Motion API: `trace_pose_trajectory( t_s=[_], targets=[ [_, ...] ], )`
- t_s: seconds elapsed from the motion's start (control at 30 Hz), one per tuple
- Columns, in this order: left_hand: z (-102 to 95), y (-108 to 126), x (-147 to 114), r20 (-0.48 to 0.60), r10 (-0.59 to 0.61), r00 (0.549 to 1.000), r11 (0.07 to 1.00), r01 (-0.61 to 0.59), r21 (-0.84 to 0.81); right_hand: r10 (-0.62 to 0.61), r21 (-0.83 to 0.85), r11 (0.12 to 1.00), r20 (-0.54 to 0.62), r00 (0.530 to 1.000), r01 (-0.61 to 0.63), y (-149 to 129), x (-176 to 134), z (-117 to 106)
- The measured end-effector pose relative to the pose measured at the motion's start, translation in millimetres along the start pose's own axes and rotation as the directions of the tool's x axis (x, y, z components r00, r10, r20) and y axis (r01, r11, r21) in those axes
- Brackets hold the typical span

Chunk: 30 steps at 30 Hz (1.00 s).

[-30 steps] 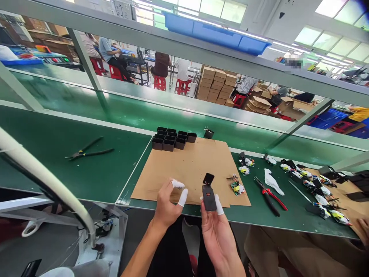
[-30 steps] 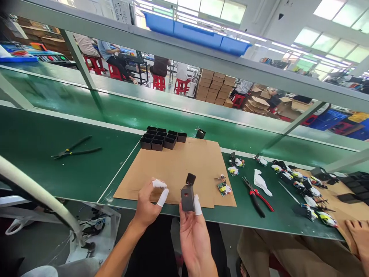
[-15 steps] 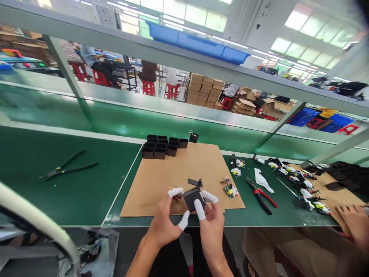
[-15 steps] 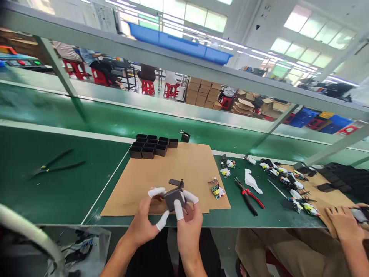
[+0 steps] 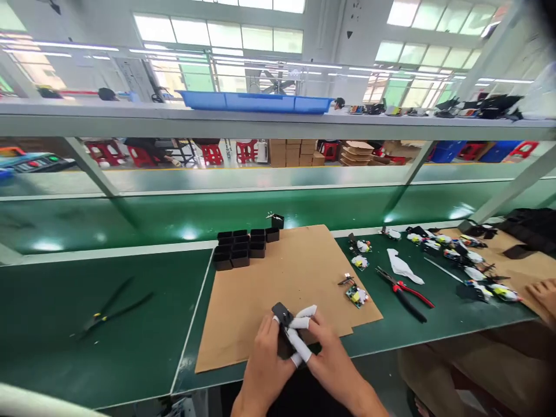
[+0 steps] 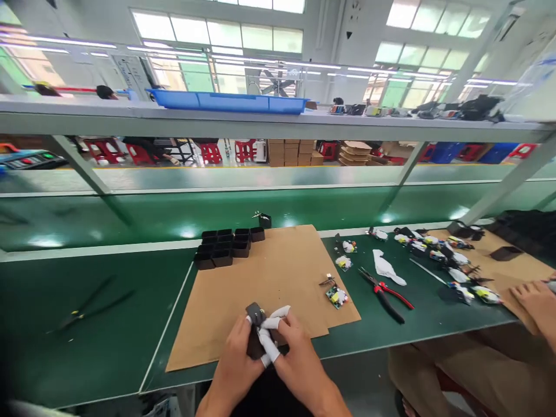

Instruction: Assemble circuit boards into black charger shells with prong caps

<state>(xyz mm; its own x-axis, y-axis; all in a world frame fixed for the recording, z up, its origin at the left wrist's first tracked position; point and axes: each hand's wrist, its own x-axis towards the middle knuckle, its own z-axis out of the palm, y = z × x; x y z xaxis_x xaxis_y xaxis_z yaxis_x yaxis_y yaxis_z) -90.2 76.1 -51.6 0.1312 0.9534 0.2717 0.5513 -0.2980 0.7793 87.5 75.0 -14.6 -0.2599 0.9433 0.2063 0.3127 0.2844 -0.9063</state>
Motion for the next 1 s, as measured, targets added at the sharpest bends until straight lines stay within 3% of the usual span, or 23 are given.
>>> trace_pose_trajectory(
  t_s=[0.1,0.23,0.43,0.5,0.6,0.7,0.83,1.0],
  targets=[
    [-1.3,9,3,0.000,-0.001,1.000,0.997,0.001,0.071,-0.002,-0.107,0.994,0.125,0.992,0.016,-5,9,-19],
    [-4.2,20,10,0.012,0.013,1.000,0.977,-0.016,0.212,-0.033,-0.129,0.990,0.184,0.982,0.057,0,25,-37],
    [-5.5,27,31,0.107,0.026,0.994,0.893,-0.071,0.445,-0.005,0.030,1.000,0.191,0.982,0.000,28,40,-50],
    [-3.0,26,39,0.136,0.028,0.990,0.870,-0.091,0.485,0.045,0.186,0.980,0.139,0.989,-0.071,39,39,-47],
    [3.3,22,49,0.179,0.039,0.983,0.852,-0.127,0.509,0.203,0.444,0.876,0.014,0.979,-0.188,54,34,-35],
    [10.4,20,58,0.200,0.044,0.979,0.858,-0.139,0.494,0.281,0.525,0.822,-0.037,0.959,-0.221,61,31,-29],
    [15.6,24,65,0.155,0.021,0.988,0.903,-0.085,0.421,0.256,0.422,0.891,-0.165,0.953,-0.166,68,26,-55],
    [14.2,11,68,-0.111,-0.100,0.989,0.949,0.129,0.288,0.140,0.033,0.990,-0.381,0.914,-0.138,92,11,-132]
  ],
)
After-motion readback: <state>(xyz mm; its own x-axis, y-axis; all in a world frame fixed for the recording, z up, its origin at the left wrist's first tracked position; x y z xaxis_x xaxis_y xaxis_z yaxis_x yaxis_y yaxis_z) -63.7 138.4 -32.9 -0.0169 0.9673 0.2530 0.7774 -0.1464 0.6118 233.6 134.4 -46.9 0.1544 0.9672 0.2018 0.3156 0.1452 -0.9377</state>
